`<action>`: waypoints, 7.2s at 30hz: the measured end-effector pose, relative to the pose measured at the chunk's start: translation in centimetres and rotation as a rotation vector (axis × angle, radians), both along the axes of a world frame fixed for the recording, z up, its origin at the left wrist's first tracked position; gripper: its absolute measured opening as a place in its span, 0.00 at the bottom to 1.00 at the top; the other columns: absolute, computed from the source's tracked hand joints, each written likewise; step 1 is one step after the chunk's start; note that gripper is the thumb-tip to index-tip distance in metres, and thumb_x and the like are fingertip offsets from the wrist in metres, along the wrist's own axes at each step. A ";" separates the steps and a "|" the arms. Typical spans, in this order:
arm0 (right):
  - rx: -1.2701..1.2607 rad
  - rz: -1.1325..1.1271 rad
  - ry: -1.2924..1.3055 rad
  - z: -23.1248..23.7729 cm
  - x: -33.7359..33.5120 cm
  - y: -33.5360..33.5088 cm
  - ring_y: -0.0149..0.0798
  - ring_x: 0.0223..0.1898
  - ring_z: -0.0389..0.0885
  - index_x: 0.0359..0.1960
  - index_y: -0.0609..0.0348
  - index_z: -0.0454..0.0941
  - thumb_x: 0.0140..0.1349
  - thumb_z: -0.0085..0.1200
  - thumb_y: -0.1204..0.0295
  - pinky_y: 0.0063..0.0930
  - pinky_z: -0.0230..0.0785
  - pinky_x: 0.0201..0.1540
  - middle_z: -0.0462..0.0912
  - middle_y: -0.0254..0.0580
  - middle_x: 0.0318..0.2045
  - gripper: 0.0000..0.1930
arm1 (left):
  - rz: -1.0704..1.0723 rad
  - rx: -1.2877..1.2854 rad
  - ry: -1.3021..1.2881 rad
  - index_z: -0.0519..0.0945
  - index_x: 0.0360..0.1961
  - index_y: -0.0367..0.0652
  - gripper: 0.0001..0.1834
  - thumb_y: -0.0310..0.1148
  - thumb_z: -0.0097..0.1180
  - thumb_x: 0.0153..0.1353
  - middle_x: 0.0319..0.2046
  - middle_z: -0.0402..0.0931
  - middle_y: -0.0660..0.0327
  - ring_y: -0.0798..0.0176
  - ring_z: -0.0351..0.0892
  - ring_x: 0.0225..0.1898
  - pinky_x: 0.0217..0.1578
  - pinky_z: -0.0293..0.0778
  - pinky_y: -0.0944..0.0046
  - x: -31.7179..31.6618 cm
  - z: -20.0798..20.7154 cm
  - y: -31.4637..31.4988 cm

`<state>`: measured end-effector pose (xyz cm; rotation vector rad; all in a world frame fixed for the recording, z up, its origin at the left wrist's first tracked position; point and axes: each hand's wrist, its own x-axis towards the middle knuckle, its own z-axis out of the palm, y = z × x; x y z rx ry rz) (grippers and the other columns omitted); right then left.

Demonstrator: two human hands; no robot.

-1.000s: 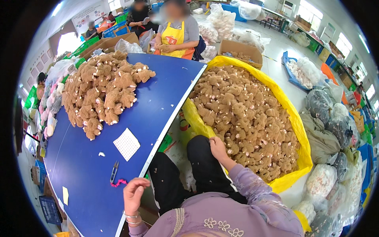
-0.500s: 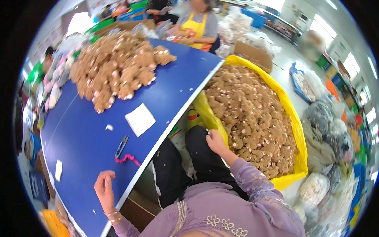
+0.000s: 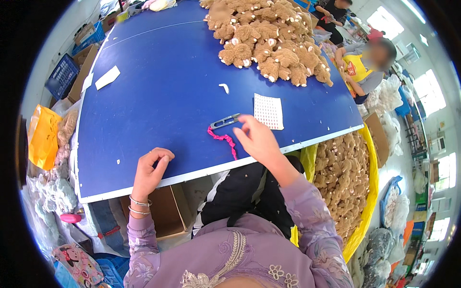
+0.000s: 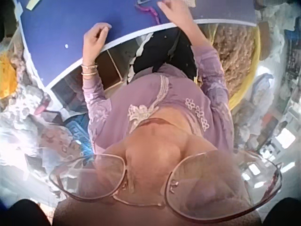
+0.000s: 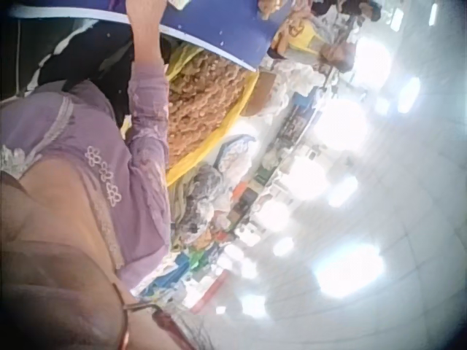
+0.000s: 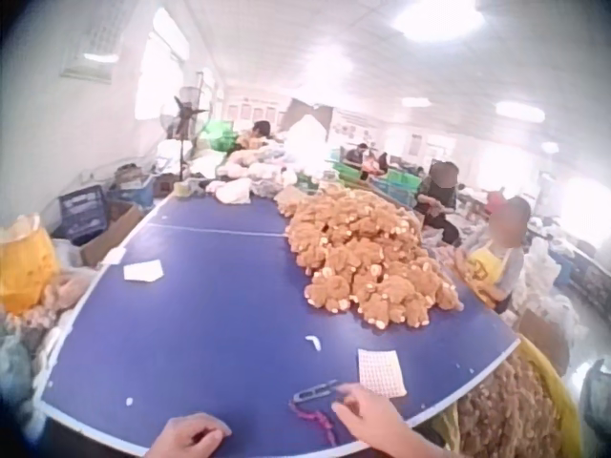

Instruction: The person trims loose threads and excess fabric from small brown stuffed toys using scissors. They handle the toys one at a time, occasionally applying small stickers, and place the finished items into a plastic bag.

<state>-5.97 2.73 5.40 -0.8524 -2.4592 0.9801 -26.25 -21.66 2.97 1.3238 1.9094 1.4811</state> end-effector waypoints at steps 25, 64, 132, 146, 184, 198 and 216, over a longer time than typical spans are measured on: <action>-0.674 -0.139 0.286 -0.4 15.2 4.2 0.26 0.26 0.73 0.43 0.66 0.71 0.58 0.52 0.77 0.20 0.65 0.30 0.76 0.35 0.28 0.12 | -0.403 -0.118 0.792 0.66 0.61 0.34 0.39 0.56 0.49 0.59 0.65 0.56 0.40 0.41 0.58 0.66 0.65 0.50 0.40 12.9 -3.3 28.2; 0.084 -0.609 0.375 -4.3 15.6 18.0 0.25 0.21 0.59 0.21 0.64 0.67 0.63 0.53 0.67 0.29 0.54 0.23 0.63 0.32 0.15 0.16 | -1.202 1.017 0.251 0.79 0.23 0.40 0.12 0.39 0.55 0.51 0.14 0.63 0.65 0.64 0.65 0.22 0.25 0.65 0.64 21.9 23.4 17.9; -0.169 -0.199 0.132 -2.3 18.8 12.1 0.35 0.32 0.76 0.39 0.69 0.73 0.53 0.62 0.68 0.30 0.70 0.38 0.80 0.49 0.30 0.17 | -0.389 0.130 0.426 0.77 0.43 0.41 0.18 0.31 0.65 0.50 0.39 0.76 0.57 0.55 0.79 0.34 0.34 0.76 0.61 20.2 0.5 29.8; -0.220 -0.325 0.101 -1.0 20.2 10.3 0.25 0.26 0.69 0.33 0.63 0.74 0.62 0.56 0.60 0.21 0.63 0.31 0.74 0.34 0.24 0.16 | -0.463 -0.011 0.295 0.79 0.32 0.37 0.12 0.31 0.67 0.50 0.27 0.76 0.59 0.64 0.76 0.24 0.27 0.72 0.67 20.4 -0.2 29.3; -0.111 -0.124 0.054 -0.2 19.8 11.1 0.55 0.28 0.72 0.30 0.66 0.70 0.65 0.50 0.63 0.39 0.65 0.31 0.75 0.55 0.25 0.15 | -0.499 -0.069 0.079 0.80 0.34 0.35 0.08 0.30 0.60 0.59 0.22 0.77 0.61 0.75 0.73 0.22 0.24 0.70 0.70 20.0 -1.2 29.7; 0.183 -0.151 -0.160 -0.2 20.4 9.9 0.57 0.34 0.78 0.28 0.63 0.74 0.63 0.49 0.60 0.48 0.69 0.36 0.78 0.53 0.28 0.16 | -0.592 -0.175 -0.104 0.72 0.34 0.34 0.06 0.27 0.49 0.67 0.27 0.76 0.63 0.72 0.80 0.29 0.31 0.77 0.72 20.2 -0.4 29.7; -0.271 -0.529 0.392 -0.9 22.0 12.9 0.34 0.34 0.75 0.38 0.67 0.75 0.64 0.52 0.58 0.31 0.68 0.41 0.79 0.43 0.32 0.19 | -0.673 -0.126 -0.005 0.71 0.36 0.35 0.07 0.29 0.48 0.68 0.32 0.78 0.61 0.72 0.77 0.35 0.37 0.74 0.70 20.0 -0.2 29.3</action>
